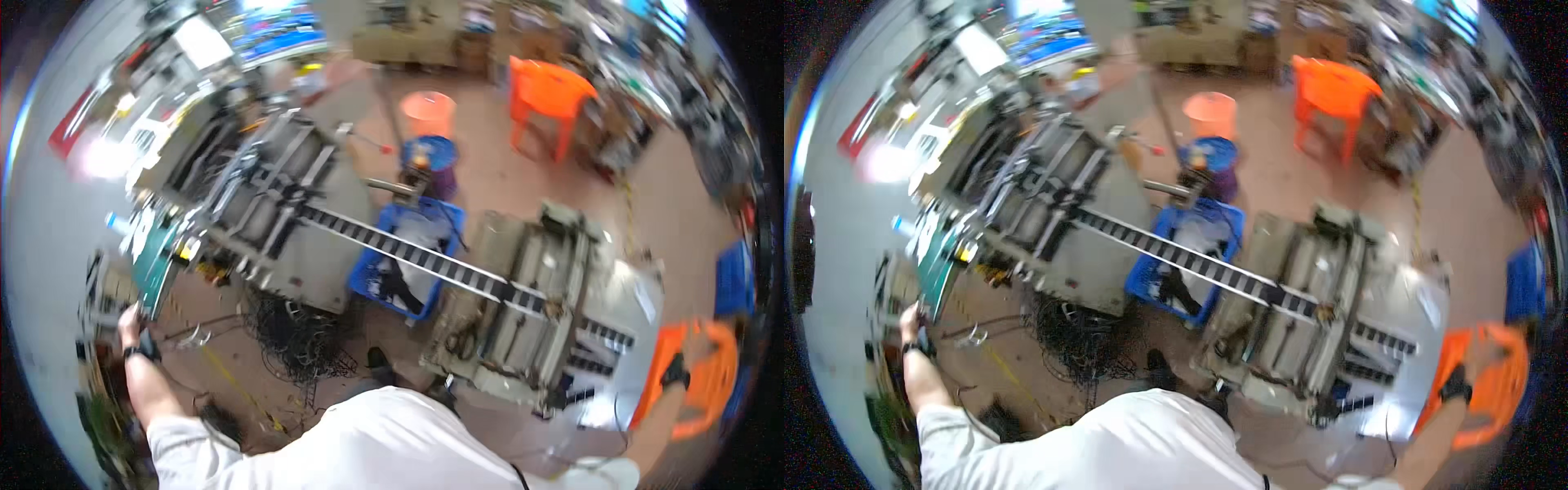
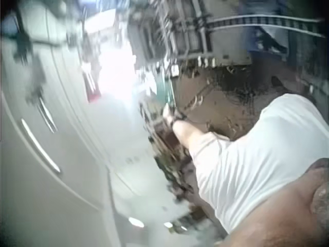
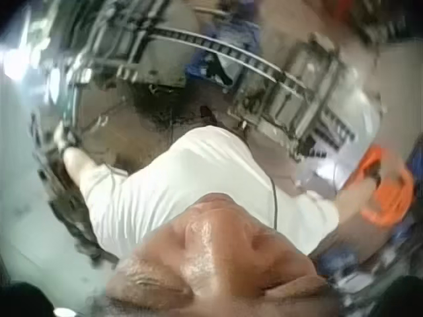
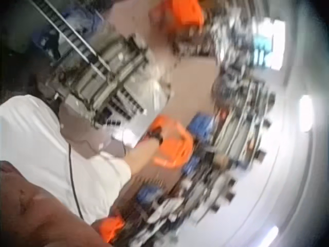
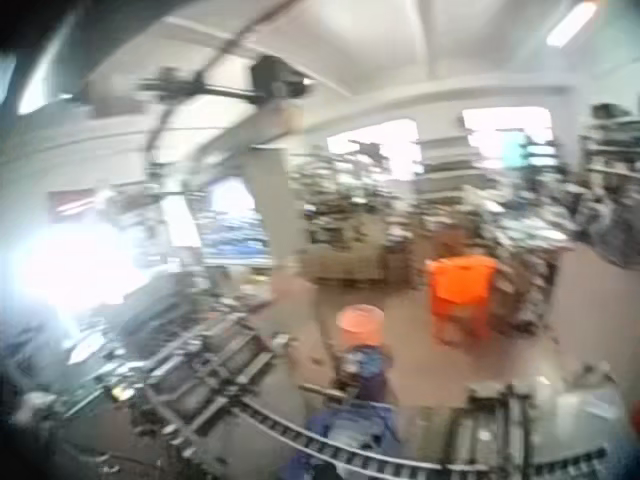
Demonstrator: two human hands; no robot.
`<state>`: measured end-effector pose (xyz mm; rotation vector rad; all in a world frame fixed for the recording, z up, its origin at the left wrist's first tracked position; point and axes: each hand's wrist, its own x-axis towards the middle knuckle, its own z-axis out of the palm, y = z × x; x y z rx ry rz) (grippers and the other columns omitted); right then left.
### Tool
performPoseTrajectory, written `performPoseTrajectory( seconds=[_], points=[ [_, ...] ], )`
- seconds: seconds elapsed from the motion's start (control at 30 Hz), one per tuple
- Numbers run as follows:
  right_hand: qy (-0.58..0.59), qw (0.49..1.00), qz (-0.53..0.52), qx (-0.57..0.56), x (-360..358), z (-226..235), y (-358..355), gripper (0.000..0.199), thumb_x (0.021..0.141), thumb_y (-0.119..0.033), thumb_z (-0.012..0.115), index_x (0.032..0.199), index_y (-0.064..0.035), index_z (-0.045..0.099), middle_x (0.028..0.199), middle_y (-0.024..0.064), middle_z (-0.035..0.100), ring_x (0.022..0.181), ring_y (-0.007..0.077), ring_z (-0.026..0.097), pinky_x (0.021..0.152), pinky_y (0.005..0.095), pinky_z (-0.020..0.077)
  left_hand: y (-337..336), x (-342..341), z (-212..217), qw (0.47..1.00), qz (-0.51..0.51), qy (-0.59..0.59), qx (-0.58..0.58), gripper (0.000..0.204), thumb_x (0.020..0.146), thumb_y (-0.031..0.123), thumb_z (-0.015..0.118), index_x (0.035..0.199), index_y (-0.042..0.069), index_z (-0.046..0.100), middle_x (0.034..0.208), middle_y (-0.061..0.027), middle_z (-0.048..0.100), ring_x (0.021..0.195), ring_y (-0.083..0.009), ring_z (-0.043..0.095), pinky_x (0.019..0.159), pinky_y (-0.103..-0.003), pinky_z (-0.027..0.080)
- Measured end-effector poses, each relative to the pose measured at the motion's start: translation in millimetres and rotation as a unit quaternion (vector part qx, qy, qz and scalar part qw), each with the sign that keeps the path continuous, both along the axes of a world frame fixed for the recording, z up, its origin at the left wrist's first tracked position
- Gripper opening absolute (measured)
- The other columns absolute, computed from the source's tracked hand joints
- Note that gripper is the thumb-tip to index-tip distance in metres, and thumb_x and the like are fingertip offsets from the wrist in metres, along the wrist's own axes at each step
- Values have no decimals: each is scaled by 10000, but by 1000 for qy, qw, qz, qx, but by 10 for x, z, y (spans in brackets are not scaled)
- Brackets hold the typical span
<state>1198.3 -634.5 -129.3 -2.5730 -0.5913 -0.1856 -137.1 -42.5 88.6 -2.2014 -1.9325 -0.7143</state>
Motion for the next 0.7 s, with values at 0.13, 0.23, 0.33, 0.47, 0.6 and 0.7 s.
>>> performPoseTrajectory(
  seconds=[0.13,0.23,0.33,0.47,0.6,0.7],
  points=[
    [-95,995,33,21,-10,1016,823,417,882,-194,628,1260,-20,606,1312,199,596,1035,323,642,884,381,513,-463,996,-377,895,176,-393,-115,275,934,224,701,1068,-15,717,890,-31,712,765,-104,643,646,-253,486],
    [-113,986,104,71,-393,1288,1832,402,886,-151,636,1266,-22,605,1323,187,591,1017,291,652,864,358,521,-682,875,-280,891,156,-422,-65,205,925,224,715,1016,40,728,778,19,657,602,-83,562,486,-260,429],
    [-133,964,193,126,-1172,1664,2887,393,890,-107,644,1272,-25,603,1335,174,586,999,259,663,845,335,530,-702,794,-303,881,119,-455,-39,219,936,218,704,1020,17,714,797,11,664,659,-94,604,594,-228,476],
    [-171,884,375,219,-2819,2271,4553,389,895,-49,654,1280,-28,601,1351,158,579,976,217,676,818,305,541,-620,863,-184,838,69,-540,-27,222,953,216,683,1036,11,706,801,4,663,672,-93,619,634,-214,487],
    [-176,774,560,238,-5114,2753,6005,419,862,-135,728,1247,-9,618,1260,155,625,1067,245,648,875,351,547,-858,933,-96,815,53,-575,42,225,967,215,662,1021,-1,698,772,-29,672,678,-101,639,618,-223,493],
    [-103,686,676,248,-6818,2853,6684,449,796,-185,745,1177,29,641,1154,228,666,1079,358,647,949,405,505,-1010,989,-155,808,82,-578,84,218,961,208,668,1000,-4,701,752,-42,675,674,-114,643,625,-240,500]
  ],
)
